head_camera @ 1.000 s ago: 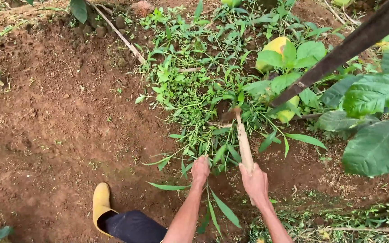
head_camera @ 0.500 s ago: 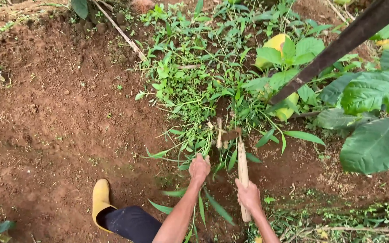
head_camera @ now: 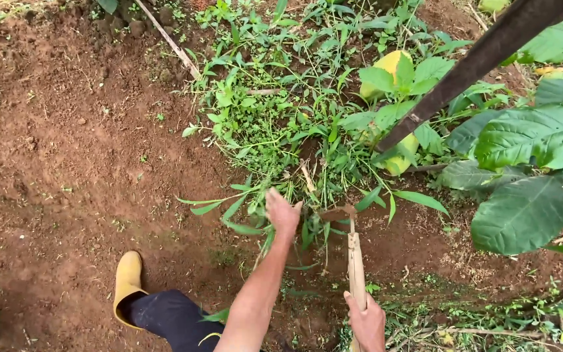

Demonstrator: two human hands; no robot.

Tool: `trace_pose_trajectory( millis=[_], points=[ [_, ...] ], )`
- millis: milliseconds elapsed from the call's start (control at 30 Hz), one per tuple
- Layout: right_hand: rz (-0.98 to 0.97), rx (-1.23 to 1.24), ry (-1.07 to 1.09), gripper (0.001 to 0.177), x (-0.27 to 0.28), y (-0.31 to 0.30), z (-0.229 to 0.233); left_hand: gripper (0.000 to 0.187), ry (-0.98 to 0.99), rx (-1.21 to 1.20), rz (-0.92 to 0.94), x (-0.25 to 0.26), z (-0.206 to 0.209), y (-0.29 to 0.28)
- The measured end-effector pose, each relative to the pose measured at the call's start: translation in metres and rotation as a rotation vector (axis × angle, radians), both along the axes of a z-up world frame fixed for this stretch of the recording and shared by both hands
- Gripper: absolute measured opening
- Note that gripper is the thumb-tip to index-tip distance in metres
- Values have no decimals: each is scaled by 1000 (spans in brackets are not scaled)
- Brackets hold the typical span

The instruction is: The person uses a hoe to loosen soil and uproot weeds in a garden bed. They repeatedly strike the ground near the base of the plants and pull the loosened weeds away by hand, clearing the area around the crops.

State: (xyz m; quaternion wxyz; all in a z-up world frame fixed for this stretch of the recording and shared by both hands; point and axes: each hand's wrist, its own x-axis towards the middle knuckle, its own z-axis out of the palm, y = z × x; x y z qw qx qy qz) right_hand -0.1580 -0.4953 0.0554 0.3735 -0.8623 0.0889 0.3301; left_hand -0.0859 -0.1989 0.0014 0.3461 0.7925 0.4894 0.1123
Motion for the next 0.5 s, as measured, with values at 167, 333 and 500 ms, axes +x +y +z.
trace_pose_trajectory(
  millis=[167, 333, 500],
  points=[
    [56, -60, -160, 38, 25, -9, 6, 82, 234, -522, 17, 1, -158, 12],
    [209, 123, -311, 41, 78, 43, 24, 42, 151, -492, 5, -21, -131, -5],
    [110, 467, -224, 35, 96, 117, 3, 74, 118, -408, -58, -42, -49, -17]
  ],
)
